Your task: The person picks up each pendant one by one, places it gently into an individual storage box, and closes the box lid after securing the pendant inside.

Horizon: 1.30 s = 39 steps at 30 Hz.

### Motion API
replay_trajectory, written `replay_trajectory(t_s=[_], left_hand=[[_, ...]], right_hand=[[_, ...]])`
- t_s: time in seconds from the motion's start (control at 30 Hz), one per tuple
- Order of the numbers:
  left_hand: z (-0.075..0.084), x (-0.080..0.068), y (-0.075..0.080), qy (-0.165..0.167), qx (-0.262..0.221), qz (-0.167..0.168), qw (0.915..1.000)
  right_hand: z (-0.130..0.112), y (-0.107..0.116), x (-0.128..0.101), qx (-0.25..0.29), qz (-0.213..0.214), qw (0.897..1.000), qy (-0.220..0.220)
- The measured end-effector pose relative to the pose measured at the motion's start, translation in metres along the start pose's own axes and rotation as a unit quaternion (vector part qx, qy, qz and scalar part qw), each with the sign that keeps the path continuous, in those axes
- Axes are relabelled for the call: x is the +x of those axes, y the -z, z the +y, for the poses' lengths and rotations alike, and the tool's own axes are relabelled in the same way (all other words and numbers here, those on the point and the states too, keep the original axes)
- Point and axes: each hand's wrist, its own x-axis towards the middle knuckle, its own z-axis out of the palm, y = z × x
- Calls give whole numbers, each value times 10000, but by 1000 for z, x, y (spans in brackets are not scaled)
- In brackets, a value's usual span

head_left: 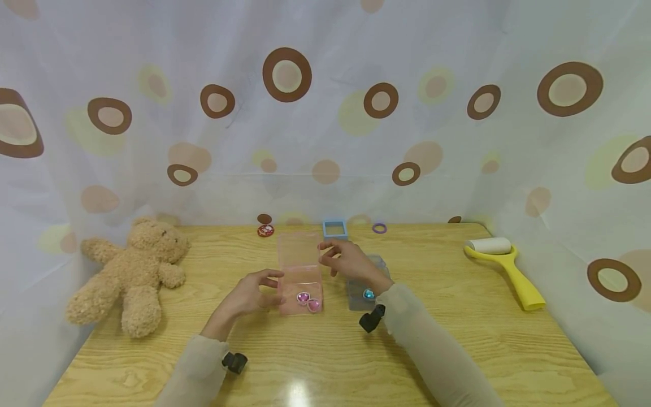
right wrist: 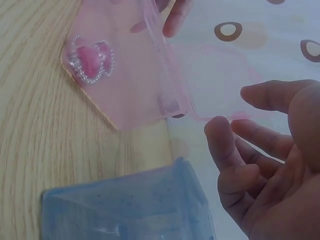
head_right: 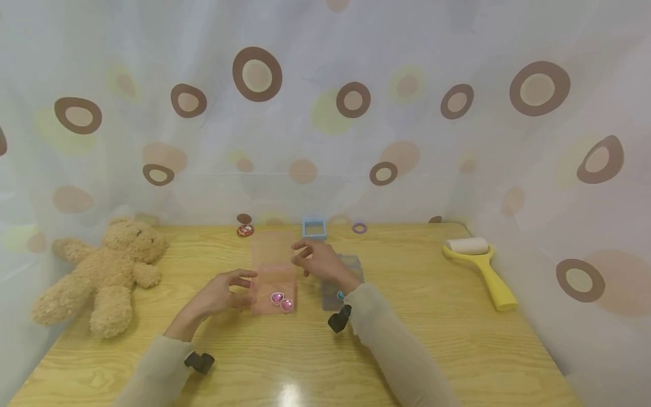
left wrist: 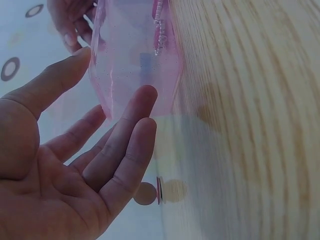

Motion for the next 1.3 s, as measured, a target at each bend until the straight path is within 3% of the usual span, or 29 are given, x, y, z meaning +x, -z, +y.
replay_trajectory(t_s=[0.33, 0.53, 1.1, 1.3], left_hand=[[2, -1, 0, 13, 204, 59, 9998], [1, -2, 0, 17, 207, 121, 9997], [-9, -2, 5, -106, -311, -15, 9995], [-8, -4, 9, -277, -376, -278, 9985]], right_hand=[[-8, 4, -6, 524, -22, 9982, 279], [-12, 5, -10, 847, -170, 9960, 215], [-13, 4, -21, -203, -851, 9956, 329], [-11, -4, -22, -660, -946, 9921, 488]])
